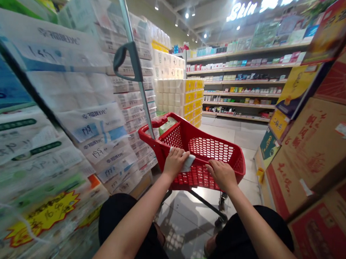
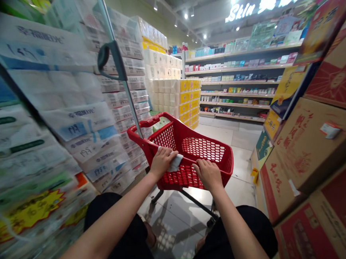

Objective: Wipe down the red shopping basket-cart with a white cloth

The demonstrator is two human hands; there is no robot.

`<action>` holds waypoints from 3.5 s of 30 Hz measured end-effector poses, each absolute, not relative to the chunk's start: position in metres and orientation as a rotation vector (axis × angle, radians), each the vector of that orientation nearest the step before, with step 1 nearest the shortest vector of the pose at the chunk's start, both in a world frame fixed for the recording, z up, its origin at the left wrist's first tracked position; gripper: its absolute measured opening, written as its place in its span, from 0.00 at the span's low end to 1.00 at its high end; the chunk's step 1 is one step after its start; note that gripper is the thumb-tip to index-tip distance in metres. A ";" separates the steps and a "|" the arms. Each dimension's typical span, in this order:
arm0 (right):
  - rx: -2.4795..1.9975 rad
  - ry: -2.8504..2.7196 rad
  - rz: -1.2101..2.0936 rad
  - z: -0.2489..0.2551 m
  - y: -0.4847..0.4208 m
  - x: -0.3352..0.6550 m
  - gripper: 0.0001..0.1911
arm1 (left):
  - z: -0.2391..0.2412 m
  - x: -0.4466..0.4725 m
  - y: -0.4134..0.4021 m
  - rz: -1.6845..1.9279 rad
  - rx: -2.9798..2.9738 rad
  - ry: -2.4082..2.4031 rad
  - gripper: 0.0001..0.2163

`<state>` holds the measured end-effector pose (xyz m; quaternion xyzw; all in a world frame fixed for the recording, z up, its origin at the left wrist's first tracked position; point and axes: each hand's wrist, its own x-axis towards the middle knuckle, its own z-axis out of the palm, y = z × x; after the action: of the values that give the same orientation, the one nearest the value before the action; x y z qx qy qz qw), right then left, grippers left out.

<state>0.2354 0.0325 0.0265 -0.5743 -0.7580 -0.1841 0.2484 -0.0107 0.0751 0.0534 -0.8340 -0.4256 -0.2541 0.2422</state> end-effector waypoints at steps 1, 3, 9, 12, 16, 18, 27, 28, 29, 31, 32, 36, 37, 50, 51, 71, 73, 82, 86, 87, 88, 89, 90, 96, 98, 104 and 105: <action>-1.595 -2.016 -0.514 0.027 0.032 0.228 0.22 | 0.053 -0.009 0.073 -0.706 -2.292 -1.153 0.15; -1.642 -1.936 -0.531 0.027 0.031 0.221 0.23 | 0.053 -0.010 0.070 -0.715 -2.337 -1.106 0.16; -1.601 -1.945 -0.531 0.026 0.027 0.234 0.23 | 0.068 -0.044 0.070 -0.642 -2.422 -0.982 0.22; -1.597 -1.933 -0.513 0.027 0.027 0.237 0.22 | 0.082 -0.073 0.070 -0.650 -2.374 -1.054 0.21; -1.608 -1.913 -0.495 0.028 0.027 0.232 0.22 | 0.091 -0.093 0.066 -0.729 -2.281 -1.179 0.23; -1.618 -1.899 -0.483 0.028 0.026 0.228 0.23 | 0.089 -0.089 0.065 -0.775 -2.242 -1.235 0.21; -1.636 -1.935 -0.482 0.028 0.016 0.201 0.24 | 0.048 0.013 0.052 -0.776 -2.435 -1.118 0.16; -1.635 -1.944 -0.481 0.029 0.016 0.199 0.24 | 0.042 0.024 0.051 -0.790 -2.451 -1.107 0.16; -1.636 -1.952 -0.478 0.029 0.016 0.197 0.24 | 0.038 0.032 0.049 -0.807 -2.459 -1.103 0.16; -1.642 -1.964 -0.472 0.030 0.016 0.197 0.24 | 0.034 0.041 0.048 -0.820 -2.476 -1.073 0.16; -1.645 -1.973 -0.469 0.030 0.017 0.197 0.24 | 0.034 0.041 0.048 -0.809 -2.487 -1.046 0.17; -1.648 -2.012 -0.431 0.029 0.016 0.203 0.25 | 0.046 0.011 0.054 -0.715 -2.513 -0.981 0.18; -1.648 -2.021 -0.407 0.030 0.016 0.205 0.25 | 0.051 -0.001 0.057 -0.699 -2.505 -1.000 0.18; -1.978 -1.998 -0.260 0.034 0.011 0.255 0.28 | 0.071 -0.086 0.083 -0.798 -2.251 -1.291 0.19; -2.023 -1.971 -0.288 0.031 0.011 0.259 0.29 | 0.068 -0.082 0.083 -0.829 -2.242 -1.304 0.19; -1.602 -1.827 -0.138 0.023 -0.001 0.243 0.26 | 0.023 0.064 0.037 -0.898 -2.693 -0.960 0.17; -1.607 -1.837 -0.067 0.021 0.001 0.257 0.25 | 0.026 0.046 0.047 -0.859 -2.692 -0.961 0.17; -1.585 -2.051 -0.272 -0.001 0.022 0.304 0.22 | 0.030 -0.005 0.081 -0.890 -2.493 -1.228 0.15; -1.582 -1.996 -0.353 -0.005 0.020 0.283 0.20 | 0.026 -0.001 0.076 -0.939 -2.438 -1.318 0.15; -1.591 -1.983 -0.370 -0.006 0.019 0.278 0.19 | 0.026 -0.001 0.074 -0.940 -2.436 -1.331 0.15; -1.601 -1.971 -0.387 -0.006 0.018 0.273 0.19 | 0.025 0.001 0.072 -0.936 -2.440 -1.336 0.15; -1.611 -1.964 -0.403 -0.006 0.017 0.269 0.18 | 0.024 0.003 0.069 -0.930 -2.450 -1.333 0.14; -1.619 -1.960 -0.417 -0.007 0.017 0.266 0.18 | 0.023 0.006 0.065 -0.925 -2.461 -1.323 0.15; -1.658 -1.976 -0.478 -0.003 0.012 0.249 0.16 | 0.005 0.053 0.029 -0.915 -2.551 -1.126 0.15; -1.665 -1.984 -0.494 -0.002 0.009 0.246 0.15 | -0.001 0.065 0.018 -0.909 -2.576 -1.035 0.15; -1.661 -2.003 -0.498 0.000 0.000 0.241 0.15 | 0.005 0.049 0.021 -0.854 -2.672 -0.892 0.16; -1.657 -2.003 -0.490 0.000 -0.001 0.240 0.16 | 0.008 0.042 0.025 -0.860 -2.679 -0.911 0.16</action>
<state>0.2404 -0.0005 0.0003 -0.6071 -0.7341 -0.1797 0.2457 0.0422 0.0252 0.0081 -0.9021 -0.3066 -0.2896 0.0917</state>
